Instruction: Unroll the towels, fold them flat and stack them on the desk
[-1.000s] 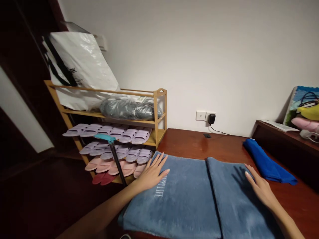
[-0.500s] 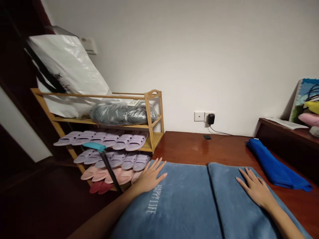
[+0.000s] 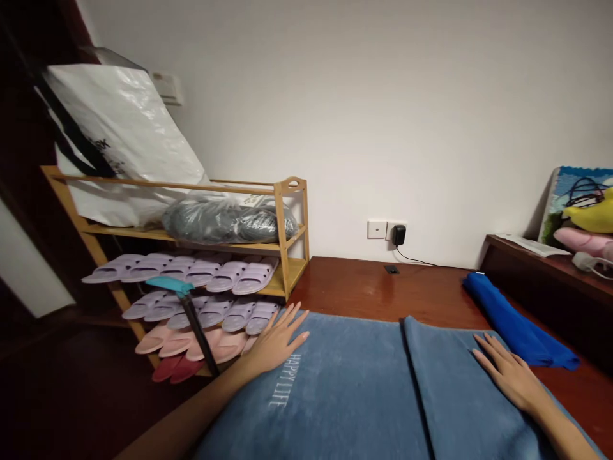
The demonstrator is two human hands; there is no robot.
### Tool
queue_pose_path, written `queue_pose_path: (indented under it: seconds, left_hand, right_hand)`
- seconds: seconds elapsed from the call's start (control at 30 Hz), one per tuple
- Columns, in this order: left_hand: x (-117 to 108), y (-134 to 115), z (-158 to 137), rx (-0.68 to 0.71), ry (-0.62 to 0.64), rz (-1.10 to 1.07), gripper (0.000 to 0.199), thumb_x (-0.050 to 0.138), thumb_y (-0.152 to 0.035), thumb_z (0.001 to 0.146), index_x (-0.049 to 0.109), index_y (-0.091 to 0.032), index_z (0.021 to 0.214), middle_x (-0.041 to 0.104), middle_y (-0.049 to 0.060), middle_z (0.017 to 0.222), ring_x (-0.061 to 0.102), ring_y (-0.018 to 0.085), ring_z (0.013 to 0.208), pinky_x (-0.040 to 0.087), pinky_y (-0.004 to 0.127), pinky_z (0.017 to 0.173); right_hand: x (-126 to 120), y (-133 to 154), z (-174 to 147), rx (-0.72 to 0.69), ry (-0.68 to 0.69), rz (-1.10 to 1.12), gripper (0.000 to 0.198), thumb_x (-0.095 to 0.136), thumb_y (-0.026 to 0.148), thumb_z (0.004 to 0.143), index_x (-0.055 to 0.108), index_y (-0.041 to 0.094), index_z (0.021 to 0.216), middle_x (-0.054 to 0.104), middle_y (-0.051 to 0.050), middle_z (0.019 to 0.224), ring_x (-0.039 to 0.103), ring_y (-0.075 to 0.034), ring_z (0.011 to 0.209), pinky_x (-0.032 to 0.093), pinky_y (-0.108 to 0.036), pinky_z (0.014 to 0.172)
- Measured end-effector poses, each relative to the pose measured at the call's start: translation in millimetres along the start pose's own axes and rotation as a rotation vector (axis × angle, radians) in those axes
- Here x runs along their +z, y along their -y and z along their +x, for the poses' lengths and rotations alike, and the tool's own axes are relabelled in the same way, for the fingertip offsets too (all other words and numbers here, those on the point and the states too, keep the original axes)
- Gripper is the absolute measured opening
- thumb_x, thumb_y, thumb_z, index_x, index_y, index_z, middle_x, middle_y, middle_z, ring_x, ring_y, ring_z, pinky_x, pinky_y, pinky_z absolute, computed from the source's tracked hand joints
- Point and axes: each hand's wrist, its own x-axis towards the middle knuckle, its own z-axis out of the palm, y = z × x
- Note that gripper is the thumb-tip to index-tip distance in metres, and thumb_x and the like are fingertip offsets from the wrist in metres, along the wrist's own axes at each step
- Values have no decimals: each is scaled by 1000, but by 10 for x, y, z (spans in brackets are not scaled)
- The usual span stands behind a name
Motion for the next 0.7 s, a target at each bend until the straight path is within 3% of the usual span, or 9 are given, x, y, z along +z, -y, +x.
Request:
queue_pose_path:
  seconds: [0.17, 0.4, 0.57, 0.7]
  left_hand:
    - [13, 3, -38, -3, 40, -17, 59, 32, -56, 93, 34, -25, 143, 27, 7, 151, 20, 25, 139, 14, 50, 110]
    - [24, 24, -13, 7, 50, 1, 60, 29, -58, 94, 32, -25, 144, 24, 6, 152, 19, 24, 139, 16, 49, 110]
    - [-22, -9, -28, -5, 63, 6, 59, 29, -57, 94, 33, -26, 144, 24, 7, 151, 19, 24, 139, 15, 50, 110]
    - [-47, -48, -38, -7, -1, 26, 59, 28, -56, 95, 36, -22, 143, 25, 10, 151, 18, 25, 139, 10, 51, 111]
  right_hand:
    - [-83, -259, -59, 113, 3, -38, 75, 25, 74, 79, 34, 31, 141, 28, -2, 149, 18, -22, 139, 26, -48, 111]
    - [-96, -398, 16, 83, 19, -83, 74, 23, 71, 81, 29, 31, 143, 27, -2, 149, 18, -22, 139, 29, -47, 109]
    - [-175, -316, -4, -38, -22, -210, 75, 25, 70, 79, 39, 26, 139, 30, -3, 148, 19, -24, 139, 25, -50, 110]
    - [-225, -125, 54, 43, -39, -157, 74, 21, 70, 81, 35, 29, 140, 29, -3, 149, 22, -21, 138, 27, -47, 110]
